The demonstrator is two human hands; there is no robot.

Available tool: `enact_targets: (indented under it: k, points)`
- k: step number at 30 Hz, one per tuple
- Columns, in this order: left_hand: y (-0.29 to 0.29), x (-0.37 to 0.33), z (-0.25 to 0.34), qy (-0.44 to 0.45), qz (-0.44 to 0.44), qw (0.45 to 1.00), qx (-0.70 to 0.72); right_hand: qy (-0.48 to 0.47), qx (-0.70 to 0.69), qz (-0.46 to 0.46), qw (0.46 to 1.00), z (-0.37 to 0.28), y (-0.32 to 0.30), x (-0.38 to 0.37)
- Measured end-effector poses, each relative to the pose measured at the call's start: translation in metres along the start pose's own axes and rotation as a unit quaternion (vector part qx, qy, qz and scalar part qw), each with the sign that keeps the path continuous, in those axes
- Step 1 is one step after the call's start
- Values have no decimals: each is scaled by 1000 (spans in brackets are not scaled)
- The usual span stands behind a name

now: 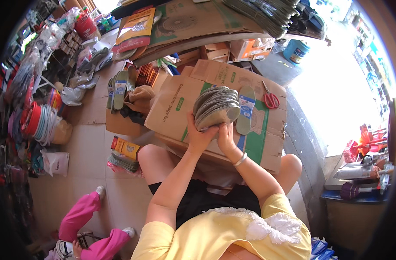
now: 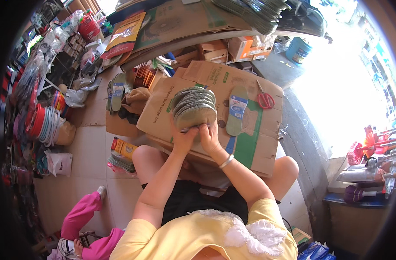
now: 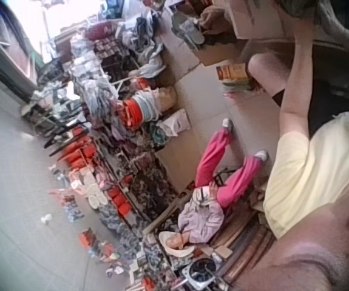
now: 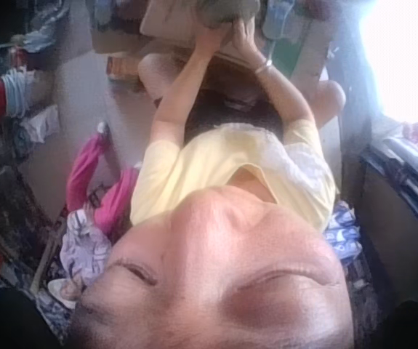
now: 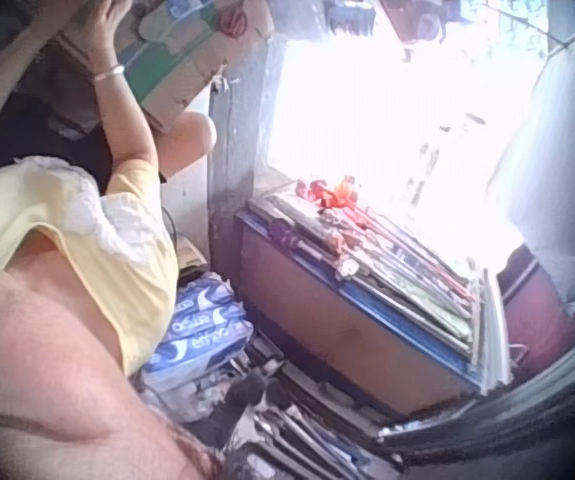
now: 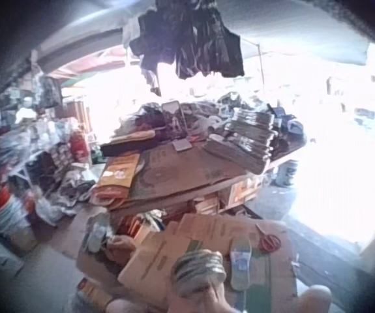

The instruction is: The person cleans and inspects several shoe insoles using a cloth, then trims one with scissors, and finally organizes them into boxes along with other packaged items.

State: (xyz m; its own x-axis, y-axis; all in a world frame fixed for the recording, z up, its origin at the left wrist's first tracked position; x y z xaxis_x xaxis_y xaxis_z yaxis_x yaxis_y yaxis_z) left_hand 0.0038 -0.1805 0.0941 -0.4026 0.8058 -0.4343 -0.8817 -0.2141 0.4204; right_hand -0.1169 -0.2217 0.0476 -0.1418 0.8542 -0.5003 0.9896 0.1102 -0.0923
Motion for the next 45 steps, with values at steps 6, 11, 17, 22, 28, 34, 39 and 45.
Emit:
enact_targets:
  k: [6,11,17,22,28,34,39,45]
  points:
    - [-22,12,-24,-34,4,999,-24,33,-32,-20,999,-16,8,7]
    - [-23,15,-27,-81,-15,996,-36,80,-123,-83,986,-26,9,3]
    - [3,-13,55,28,-14,999,-17,-42,-213,-34,976,-118,-12,-41]
    - [12,-6,59,57,-19,995,-86,-70,-117,-63,989,-128,-13,-50]
    - [12,-11,62,7,-42,995,-86,-58,-151,-9,987,-116,-37,-57]
    - [4,-6,49,4,-9,994,-111,-13,-170,-50,984,-123,-12,-41]
    - [-8,-4,48,16,29,996,-85,-18,-203,-78,976,-117,0,-45]
    - [-8,-5,52,-7,59,998,7,48,-187,72,979,-78,-24,-34]
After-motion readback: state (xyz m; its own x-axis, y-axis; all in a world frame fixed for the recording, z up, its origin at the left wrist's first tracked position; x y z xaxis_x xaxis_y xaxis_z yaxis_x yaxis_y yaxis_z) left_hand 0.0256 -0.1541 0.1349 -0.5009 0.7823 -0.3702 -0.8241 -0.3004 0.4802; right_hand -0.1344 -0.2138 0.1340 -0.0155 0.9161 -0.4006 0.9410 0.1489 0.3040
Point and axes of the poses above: each hand's wrist, its own x-axis away from the middle knuckle, its own y-axis out of the palm, z = x × y, the point moved 9 cm from there along -x, towards the middle knuckle, and after that the axes turned 8 degrees about x, right-handed, at the moved point
